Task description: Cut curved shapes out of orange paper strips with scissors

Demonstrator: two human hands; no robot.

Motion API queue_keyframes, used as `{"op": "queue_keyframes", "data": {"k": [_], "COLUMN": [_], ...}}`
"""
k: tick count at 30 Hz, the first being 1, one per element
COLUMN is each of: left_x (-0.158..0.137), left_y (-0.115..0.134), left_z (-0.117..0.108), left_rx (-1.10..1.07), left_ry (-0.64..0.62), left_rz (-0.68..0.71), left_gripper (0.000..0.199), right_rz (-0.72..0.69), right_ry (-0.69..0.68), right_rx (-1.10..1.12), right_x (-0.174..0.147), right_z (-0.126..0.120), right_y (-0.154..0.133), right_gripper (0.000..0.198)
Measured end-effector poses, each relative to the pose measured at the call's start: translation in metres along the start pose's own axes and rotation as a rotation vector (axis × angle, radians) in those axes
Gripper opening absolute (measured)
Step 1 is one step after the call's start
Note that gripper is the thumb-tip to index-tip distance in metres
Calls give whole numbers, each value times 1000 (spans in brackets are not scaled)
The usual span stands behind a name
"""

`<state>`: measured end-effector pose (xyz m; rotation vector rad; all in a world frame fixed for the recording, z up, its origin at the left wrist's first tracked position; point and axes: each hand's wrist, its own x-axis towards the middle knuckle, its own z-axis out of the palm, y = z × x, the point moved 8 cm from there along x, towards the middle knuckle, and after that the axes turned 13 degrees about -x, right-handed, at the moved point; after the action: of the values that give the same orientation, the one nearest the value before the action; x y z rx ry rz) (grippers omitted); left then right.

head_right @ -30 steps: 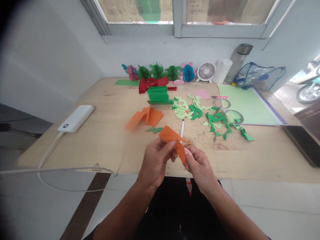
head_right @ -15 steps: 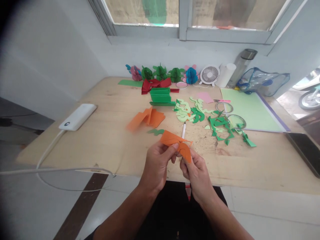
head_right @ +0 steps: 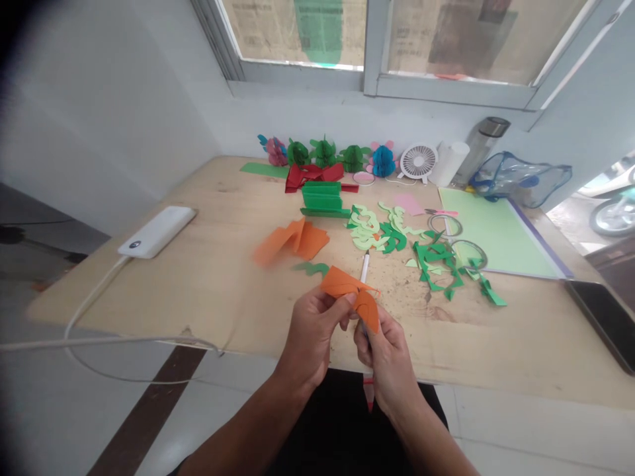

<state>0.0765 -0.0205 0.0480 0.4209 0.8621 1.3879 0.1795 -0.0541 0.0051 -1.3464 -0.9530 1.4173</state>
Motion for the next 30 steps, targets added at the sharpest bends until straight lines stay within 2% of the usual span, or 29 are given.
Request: {"op": "queue_keyframes", "data": {"k": [30], "left_x": [3], "left_y": [0], "left_z": [-4], "left_rx": [97], "left_ry": [-21], "left_rz": [-37], "left_gripper": [11], "right_rz": [3], "right_ry": [-6], "right_rx": [-19], "right_x": [0], "right_z": [-2], "right_y": [-5], "right_gripper": [36]}}
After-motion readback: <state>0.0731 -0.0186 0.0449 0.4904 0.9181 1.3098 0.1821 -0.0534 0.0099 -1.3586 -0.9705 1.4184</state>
